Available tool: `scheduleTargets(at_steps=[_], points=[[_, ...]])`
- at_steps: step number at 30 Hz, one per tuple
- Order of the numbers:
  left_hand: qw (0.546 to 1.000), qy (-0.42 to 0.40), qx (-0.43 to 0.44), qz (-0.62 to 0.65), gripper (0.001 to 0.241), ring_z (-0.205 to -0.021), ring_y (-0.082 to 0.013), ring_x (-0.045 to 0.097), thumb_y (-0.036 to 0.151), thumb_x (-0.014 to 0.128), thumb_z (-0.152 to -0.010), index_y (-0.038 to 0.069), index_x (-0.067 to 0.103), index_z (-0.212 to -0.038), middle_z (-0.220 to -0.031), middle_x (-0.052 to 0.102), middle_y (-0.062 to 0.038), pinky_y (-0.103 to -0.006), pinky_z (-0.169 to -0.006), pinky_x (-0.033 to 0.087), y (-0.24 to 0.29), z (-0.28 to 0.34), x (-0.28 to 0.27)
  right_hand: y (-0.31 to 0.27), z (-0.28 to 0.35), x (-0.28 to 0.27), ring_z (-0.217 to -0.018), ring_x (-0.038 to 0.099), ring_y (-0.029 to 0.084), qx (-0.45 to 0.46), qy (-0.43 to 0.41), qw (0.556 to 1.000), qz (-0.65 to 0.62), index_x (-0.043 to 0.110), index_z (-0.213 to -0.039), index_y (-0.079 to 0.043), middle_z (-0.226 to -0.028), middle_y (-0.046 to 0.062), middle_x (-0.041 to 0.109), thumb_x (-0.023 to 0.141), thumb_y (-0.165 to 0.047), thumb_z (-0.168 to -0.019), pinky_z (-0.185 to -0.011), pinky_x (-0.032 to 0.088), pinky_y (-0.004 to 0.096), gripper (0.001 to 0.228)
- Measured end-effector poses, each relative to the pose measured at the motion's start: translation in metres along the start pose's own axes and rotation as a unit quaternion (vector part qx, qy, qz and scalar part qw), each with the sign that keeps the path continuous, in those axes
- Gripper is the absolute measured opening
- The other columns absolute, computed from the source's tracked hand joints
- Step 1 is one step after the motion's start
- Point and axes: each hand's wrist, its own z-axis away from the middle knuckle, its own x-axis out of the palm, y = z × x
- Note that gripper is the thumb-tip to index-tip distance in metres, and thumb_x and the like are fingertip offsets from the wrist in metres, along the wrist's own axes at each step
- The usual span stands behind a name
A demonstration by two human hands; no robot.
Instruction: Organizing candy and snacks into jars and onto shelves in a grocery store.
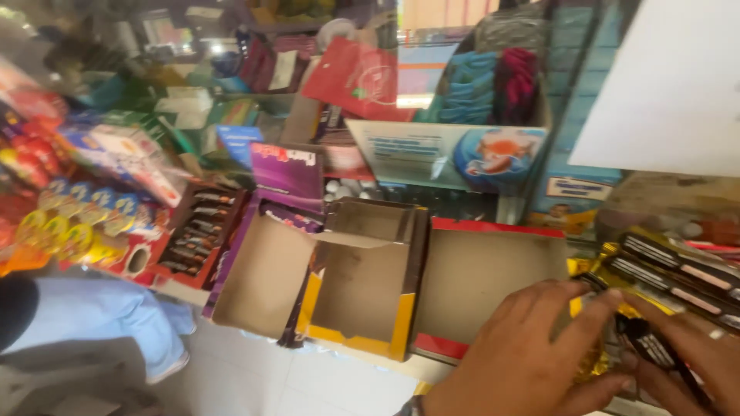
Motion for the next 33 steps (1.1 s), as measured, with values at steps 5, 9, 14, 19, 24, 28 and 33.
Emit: scheduleTargets(at_steps=[5, 9, 14, 19, 24, 28, 33], points=[[0.997, 0.003, -0.073, 0.014, 0.058, -0.119, -0.035, 0.064, 0.027, 0.076, -0.099, 0.003, 0.054, -0.147, -0.125, 0.064, -0.02, -0.0442, -0.103, 0.054, 0.004, 0.002, -0.041, -0.096, 0.025, 0.011, -0.087, 0.075, 0.028, -0.09, -0.016, 0.984, -0.152, 0.057, -0.142, -0.003, -0.105, 0.013, 0.072, 0.063, -0.024, -0.096, -0.078, 0.061, 0.043, 0.051], [0.978, 0.07, -0.122, -0.153, 0.029, -0.094, -0.0319, 0.073, 0.02, 0.08, -0.091, 0.007, 0.069, -0.113, -0.103, 0.072, -0.012, -0.0417, -0.081, 0.059, -0.026, 0.028, -0.092, -0.17, 0.003, 0.004, -0.071, 0.074, 0.036, 0.208, -0.1, 0.901, -0.368, 0.042, -0.148, -0.016, -0.101, 0.019, 0.069, 0.042, -0.042, -0.102, -0.06, 0.062, 0.047, 0.052], [0.97, -0.016, -0.125, -0.206, 0.034, -0.107, -0.0362, 0.065, 0.018, 0.078, -0.084, 0.005, 0.071, -0.115, -0.113, 0.069, -0.015, -0.0462, -0.091, 0.052, -0.077, 0.034, -0.162, -0.202, -0.007, 0.029, -0.067, 0.072, 0.027, 0.103, -0.384, 0.841, -0.367, 0.037, -0.146, -0.016, -0.092, 0.016, 0.067, 0.054, -0.044, -0.103, -0.053, 0.057, 0.042, 0.054], [0.971, -0.073, -0.065, -0.217, 0.034, -0.128, -0.0388, 0.053, 0.012, 0.075, -0.082, 0.004, 0.07, -0.114, -0.125, 0.065, -0.015, -0.0481, -0.108, 0.042, -0.132, 0.025, -0.194, -0.273, -0.012, 0.067, -0.075, 0.052, 0.018, 0.033, -0.468, 0.873, -0.133, 0.04, -0.15, -0.033, -0.089, 0.007, 0.061, 0.064, -0.032, -0.1, -0.064, 0.05, 0.035, 0.055], [0.983, -0.149, -0.044, -0.097, 0.04, -0.124, -0.0397, 0.058, 0.005, 0.072, -0.083, 0.0, 0.064, -0.121, -0.129, 0.063, -0.019, -0.0464, -0.105, 0.046, -0.189, 0.021, -0.209, -0.327, -0.059, 0.116, -0.086, 0.068, 0.033, -0.473, -0.057, 0.87, 0.127, 0.071, -0.1, -0.011, -0.1, 0.007, 0.069, 0.073, -0.027, -0.086, -0.068, 0.052, 0.045, 0.021], [0.978, -0.174, -0.113, 0.008, 0.056, -0.119, -0.0353, 0.065, -0.011, 0.055, -0.072, 0.001, 0.064, -0.127, -0.128, 0.065, -0.016, -0.0388, -0.097, 0.054, -0.206, 0.012, -0.23, -0.339, -0.085, 0.144, -0.083, 0.068, 0.036, -0.423, -0.015, 0.859, 0.287, 0.07, -0.101, -0.008, -0.096, 0.012, 0.066, 0.073, -0.022, -0.077, -0.063, 0.055, 0.047, 0.029], [0.981, -0.156, -0.099, 0.054, 0.039, -0.115, -0.0306, 0.068, 0.005, 0.077, -0.084, 0.002, 0.068, -0.122, -0.12, 0.067, -0.014, -0.0359, -0.095, 0.055, -0.21, 0.005, -0.227, -0.337, -0.09, 0.154, -0.088, 0.069, 0.029, -0.393, 0.068, 0.782, 0.479, 0.067, -0.099, -0.001, -0.099, 0.015, 0.064, 0.065, -0.01, -0.066, -0.061, 0.059, 0.034, 0.034]])
